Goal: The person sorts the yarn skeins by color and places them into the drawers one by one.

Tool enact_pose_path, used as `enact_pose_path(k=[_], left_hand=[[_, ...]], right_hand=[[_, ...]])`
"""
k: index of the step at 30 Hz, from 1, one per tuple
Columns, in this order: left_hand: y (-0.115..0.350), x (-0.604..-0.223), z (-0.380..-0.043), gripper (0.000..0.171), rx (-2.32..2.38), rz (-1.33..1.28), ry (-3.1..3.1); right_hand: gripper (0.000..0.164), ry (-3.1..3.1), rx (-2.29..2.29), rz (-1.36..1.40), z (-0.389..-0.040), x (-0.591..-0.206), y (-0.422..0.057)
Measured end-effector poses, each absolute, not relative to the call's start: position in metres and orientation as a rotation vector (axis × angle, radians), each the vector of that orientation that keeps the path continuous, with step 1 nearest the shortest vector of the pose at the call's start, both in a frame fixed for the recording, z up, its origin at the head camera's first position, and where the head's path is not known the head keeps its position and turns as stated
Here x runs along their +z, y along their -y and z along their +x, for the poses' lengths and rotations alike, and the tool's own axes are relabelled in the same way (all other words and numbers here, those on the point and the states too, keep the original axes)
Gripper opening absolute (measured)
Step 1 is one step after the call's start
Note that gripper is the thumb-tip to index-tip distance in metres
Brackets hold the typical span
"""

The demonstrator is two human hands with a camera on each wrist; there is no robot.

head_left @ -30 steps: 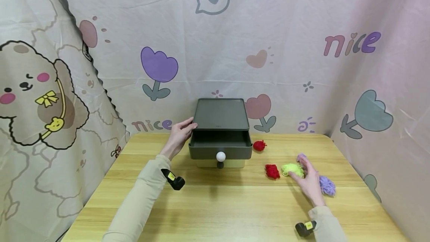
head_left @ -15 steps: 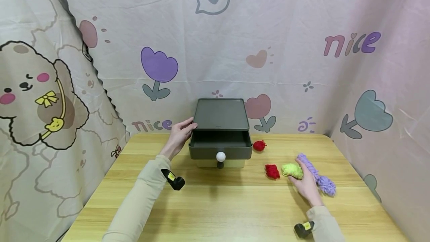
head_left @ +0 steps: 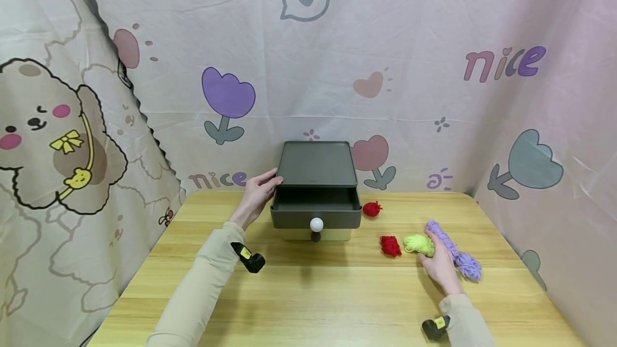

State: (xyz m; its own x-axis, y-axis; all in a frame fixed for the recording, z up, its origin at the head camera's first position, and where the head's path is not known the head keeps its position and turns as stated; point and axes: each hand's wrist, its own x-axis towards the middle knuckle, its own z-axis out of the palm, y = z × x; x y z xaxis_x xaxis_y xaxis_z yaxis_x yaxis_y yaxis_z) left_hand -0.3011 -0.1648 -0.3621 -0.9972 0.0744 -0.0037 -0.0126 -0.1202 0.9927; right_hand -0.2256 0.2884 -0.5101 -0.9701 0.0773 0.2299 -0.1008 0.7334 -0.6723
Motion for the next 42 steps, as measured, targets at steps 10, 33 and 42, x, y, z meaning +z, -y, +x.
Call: enact_pose_path(k=[10, 33, 42], left_hand=[[0.1671, -0.3618, -0.2991, 0.057, 2.305, 0.108, -2.032], [0.1659, -0.3623, -0.3022, 0.057, 2.313, 0.079, -2.027], [0.166, -0.3629, -0.302, 0.057, 2.323, 0.091, -2.016]], right_hand=[[0.065, 2.724, 1.03, -0.028, -0.2254, -0.5077, -0.2879], [0.056, 2.672, 1.06, -0.132, -0.2251, -0.5097, -0.2879], [0.056, 2.634, 1.144, -0.158, -0.2221, -0.5066, -0.2887]])
